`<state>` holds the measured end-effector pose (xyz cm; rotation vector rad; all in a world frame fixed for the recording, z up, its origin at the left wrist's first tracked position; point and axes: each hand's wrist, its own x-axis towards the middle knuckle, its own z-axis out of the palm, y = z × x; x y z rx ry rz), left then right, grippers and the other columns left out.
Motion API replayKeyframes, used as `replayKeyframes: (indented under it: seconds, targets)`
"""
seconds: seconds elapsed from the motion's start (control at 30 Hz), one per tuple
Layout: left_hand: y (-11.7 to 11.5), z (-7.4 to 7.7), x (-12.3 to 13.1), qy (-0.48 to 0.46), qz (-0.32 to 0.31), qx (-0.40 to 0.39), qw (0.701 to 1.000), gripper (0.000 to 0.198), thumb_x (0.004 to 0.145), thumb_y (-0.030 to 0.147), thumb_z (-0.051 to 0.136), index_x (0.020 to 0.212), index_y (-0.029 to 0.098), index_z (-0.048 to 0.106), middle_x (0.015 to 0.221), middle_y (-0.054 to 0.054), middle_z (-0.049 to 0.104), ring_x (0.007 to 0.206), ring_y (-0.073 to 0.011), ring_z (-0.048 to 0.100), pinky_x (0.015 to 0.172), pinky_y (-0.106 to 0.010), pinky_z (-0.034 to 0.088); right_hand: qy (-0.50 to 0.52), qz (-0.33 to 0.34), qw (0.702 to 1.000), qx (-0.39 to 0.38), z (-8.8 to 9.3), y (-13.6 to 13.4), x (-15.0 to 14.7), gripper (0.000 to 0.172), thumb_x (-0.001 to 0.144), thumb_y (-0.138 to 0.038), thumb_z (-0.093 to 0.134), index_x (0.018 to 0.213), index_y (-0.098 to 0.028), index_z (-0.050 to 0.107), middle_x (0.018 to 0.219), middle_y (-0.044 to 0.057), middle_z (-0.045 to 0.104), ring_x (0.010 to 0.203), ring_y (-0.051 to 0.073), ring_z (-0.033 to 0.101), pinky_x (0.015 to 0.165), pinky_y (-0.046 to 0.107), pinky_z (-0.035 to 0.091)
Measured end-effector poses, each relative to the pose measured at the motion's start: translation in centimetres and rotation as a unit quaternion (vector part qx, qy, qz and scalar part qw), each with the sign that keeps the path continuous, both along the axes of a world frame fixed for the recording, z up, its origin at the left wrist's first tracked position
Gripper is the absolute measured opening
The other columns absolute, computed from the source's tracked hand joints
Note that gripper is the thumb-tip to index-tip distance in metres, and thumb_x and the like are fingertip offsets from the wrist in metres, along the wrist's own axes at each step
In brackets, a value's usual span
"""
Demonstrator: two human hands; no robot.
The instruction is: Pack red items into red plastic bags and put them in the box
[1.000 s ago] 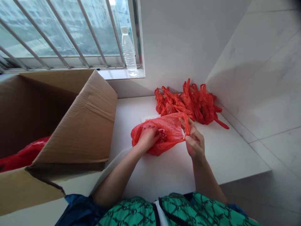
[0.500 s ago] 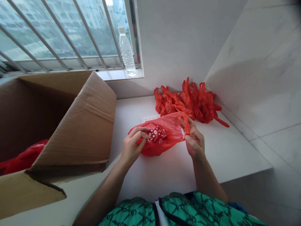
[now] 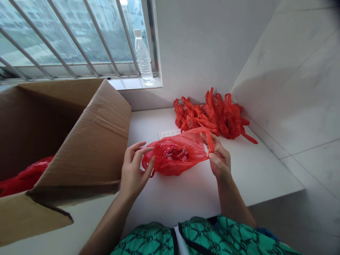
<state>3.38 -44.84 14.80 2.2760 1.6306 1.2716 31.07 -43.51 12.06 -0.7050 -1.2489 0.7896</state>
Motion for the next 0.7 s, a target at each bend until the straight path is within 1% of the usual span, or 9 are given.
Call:
replayKeyframes:
  seconds: [0.1, 0.2, 0.27, 0.33, 0.43, 0.5, 0.53, 0.6, 0.7]
  targets:
    - [-1.6, -1.1, -1.5, 0.019, 0.034, -0.075, 0.996, 0.058, 0.083, 0.045, 0.069, 0.131, 0.02, 0.05, 0.131, -0.015, 0.05, 0.117, -0.03, 0.055, 0.09, -0.044, 0.054, -0.005, 0.008, 1.0, 0.001, 0.1, -0.1, 0.1, 0.025, 0.082, -0.035, 0.067, 0.066, -0.023, 0.052, 0.132, 0.001, 0.061, 0.132, 0.034, 0.051, 0.109, 0.056, 0.039]
    - [-2.8, -2.5, -2.4, 0.021, 0.059, -0.19, 0.98, 0.08, 0.08, 0.054, 0.069, 0.142, 0.017, 0.036, 0.126, -0.017, 0.055, 0.099, -0.0281, 0.064, 0.074, -0.041, 0.058, -0.002, 0.026, 1.0, 0.0, 0.3, -0.5, 0.1, 0.018, 0.083, -0.033, 0.068, 0.071, -0.025, 0.057, 0.123, 0.004, 0.067, 0.129, 0.034, 0.053, 0.107, 0.056, 0.04]
    - [-3.3, -3.1, -2.5, -0.014, 0.058, -0.258, 0.964, 0.08, 0.082, 0.055, 0.066, 0.144, 0.016, 0.032, 0.112, -0.013, 0.063, 0.083, -0.0236, 0.067, 0.064, -0.036, 0.058, 0.005, 0.034, 0.999, -0.005, 0.5, -0.8, 0.3, 0.011, 0.082, -0.032, 0.07, 0.08, -0.027, 0.06, 0.114, 0.005, 0.07, 0.124, 0.033, 0.057, 0.105, 0.055, 0.042]
    - [-3.5, -3.1, -2.2, -0.078, 0.027, -0.294, 0.952, 0.07, 0.086, 0.051, 0.062, 0.141, 0.018, 0.036, 0.096, -0.007, 0.066, 0.073, -0.0198, 0.066, 0.058, -0.031, 0.056, 0.017, 0.031, 0.999, -0.022, 0.9, -1.0, 0.5, 0.016, 0.08, -0.032, 0.073, 0.09, -0.029, 0.061, 0.108, 0.005, 0.072, 0.114, 0.031, 0.063, 0.099, 0.053, 0.048]
    - [-4.0, -2.1, -1.2, -0.186, -0.028, -0.276, 0.942, 0.053, 0.088, 0.043, 0.062, 0.133, 0.022, 0.044, 0.087, -0.002, 0.063, 0.072, -0.0172, 0.064, 0.055, -0.027, 0.057, 0.007, 0.023, 0.997, -0.067, 2.0, -1.3, 1.3, 0.038, 0.078, -0.037, 0.076, 0.113, -0.033, 0.06, 0.099, 0.003, 0.071, 0.094, 0.025, 0.069, 0.089, 0.047, 0.054]
    - [-4.5, -0.9, -0.7, -0.242, -0.051, -0.237, 0.94, 0.05, 0.089, 0.037, 0.062, 0.133, 0.024, 0.043, 0.087, -0.001, 0.061, 0.074, -0.0161, 0.064, 0.056, -0.027, 0.059, -0.048, 0.026, 0.993, -0.104, 3.2, -1.4, 2.0, 0.053, 0.078, -0.04, 0.076, 0.127, -0.033, 0.057, 0.093, 0.001, 0.07, 0.09, 0.022, 0.068, 0.089, 0.045, 0.054]
    - [-4.7, -0.1, -0.5, -0.26, -0.061, -0.212, 0.94, 0.049, 0.09, 0.035, 0.062, 0.134, 0.025, 0.044, 0.088, -0.001, 0.06, 0.075, -0.0155, 0.063, 0.058, -0.027, 0.06, -0.091, 0.029, 0.988, -0.119, 3.9, -1.4, 2.4, 0.055, 0.077, -0.04, 0.077, 0.128, -0.032, 0.057, 0.091, 0.001, 0.07, 0.091, 0.022, 0.067, 0.09, 0.044, 0.054]
    - [-4.6, 1.6, -0.4, -0.269, -0.073, -0.161, 0.947, 0.039, 0.092, 0.032, 0.058, 0.13, 0.026, 0.052, 0.091, -0.002, 0.059, 0.077, -0.0143, 0.063, 0.061, -0.027, 0.061, -0.184, 0.013, 0.974, -0.135, 5.4, -1.2, 3.2, 0.05, 0.077, -0.042, 0.077, 0.123, -0.03, 0.063, 0.093, 0.002, 0.07, 0.093, 0.021, 0.066, 0.092, 0.042, 0.052]
    - [-3.2, 4.3, -0.6, -0.251, -0.056, -0.078, 0.963, 0.026, 0.092, 0.031, 0.058, 0.116, 0.023, 0.065, 0.098, -0.005, 0.06, 0.077, -0.0128, 0.063, 0.064, -0.024, 0.06, -0.31, -0.09, 0.939, -0.117, 7.7, -0.4, 4.1, 0.042, 0.078, -0.047, 0.076, 0.115, -0.027, 0.068, 0.091, 0.003, 0.07, 0.086, 0.021, 0.066, 0.085, 0.04, 0.052]
